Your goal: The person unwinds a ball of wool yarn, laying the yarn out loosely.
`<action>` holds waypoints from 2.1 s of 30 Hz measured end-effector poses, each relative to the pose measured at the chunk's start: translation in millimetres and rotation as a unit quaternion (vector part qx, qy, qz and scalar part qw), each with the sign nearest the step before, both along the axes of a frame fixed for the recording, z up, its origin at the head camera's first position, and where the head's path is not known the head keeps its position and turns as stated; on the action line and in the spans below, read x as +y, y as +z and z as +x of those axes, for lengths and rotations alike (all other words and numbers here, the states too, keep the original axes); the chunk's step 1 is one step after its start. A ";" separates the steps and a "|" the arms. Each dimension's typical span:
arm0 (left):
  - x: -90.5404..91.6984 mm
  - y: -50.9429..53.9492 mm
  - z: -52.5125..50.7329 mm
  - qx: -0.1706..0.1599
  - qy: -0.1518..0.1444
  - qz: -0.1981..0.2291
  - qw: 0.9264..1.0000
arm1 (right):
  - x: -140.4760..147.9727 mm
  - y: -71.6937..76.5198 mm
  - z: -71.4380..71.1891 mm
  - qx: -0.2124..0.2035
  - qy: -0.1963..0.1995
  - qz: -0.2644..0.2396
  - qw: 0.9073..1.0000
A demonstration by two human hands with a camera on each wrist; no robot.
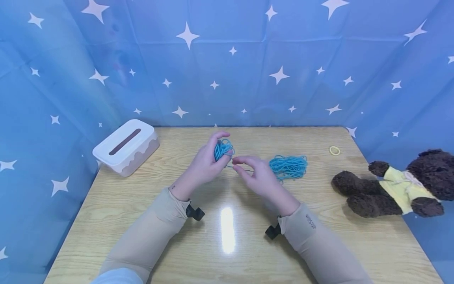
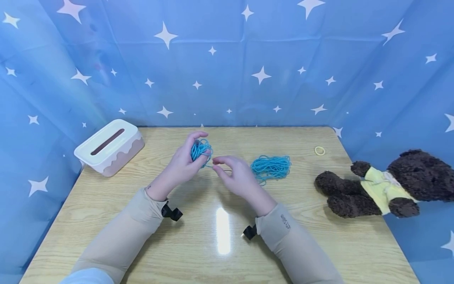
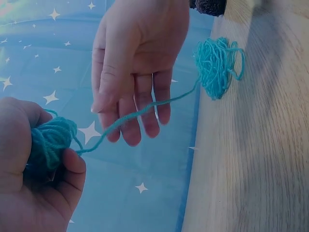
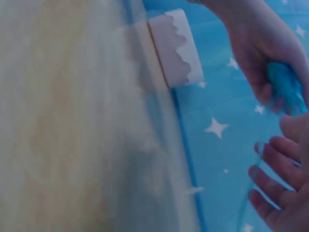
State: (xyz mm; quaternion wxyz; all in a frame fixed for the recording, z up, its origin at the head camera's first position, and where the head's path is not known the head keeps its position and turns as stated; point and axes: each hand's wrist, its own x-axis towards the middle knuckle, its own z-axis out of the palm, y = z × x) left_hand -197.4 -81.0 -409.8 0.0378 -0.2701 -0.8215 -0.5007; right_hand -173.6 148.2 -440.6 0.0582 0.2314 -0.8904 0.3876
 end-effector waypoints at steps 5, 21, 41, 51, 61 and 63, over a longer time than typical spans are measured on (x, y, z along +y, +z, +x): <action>0.7 1.0 0.8 -0.002 -0.005 -0.001 1.000 | -9.6 -4.7 2.7 0.054 0.014 -0.024 0.998; -2.8 2.9 -1.4 -0.008 0.010 0.009 1.000 | 24.4 7.4 -10.0 0.108 0.012 0.097 0.989; -3.7 1.6 0.0 -0.005 0.018 0.011 1.000 | 126.9 37.0 -25.3 -0.007 -0.211 0.133 0.968; -4.0 2.4 -0.2 -0.008 0.019 0.007 1.000 | 152.7 32.1 -31.2 -0.137 -0.319 0.196 0.917; -4.7 1.7 -2.3 0.000 0.052 -0.007 0.999 | 167.3 20.0 -36.7 -0.219 -0.312 0.253 0.889; -4.8 2.0 -2.2 0.001 0.065 -0.008 0.998 | 169.0 18.4 -37.5 -0.224 -0.307 0.259 0.888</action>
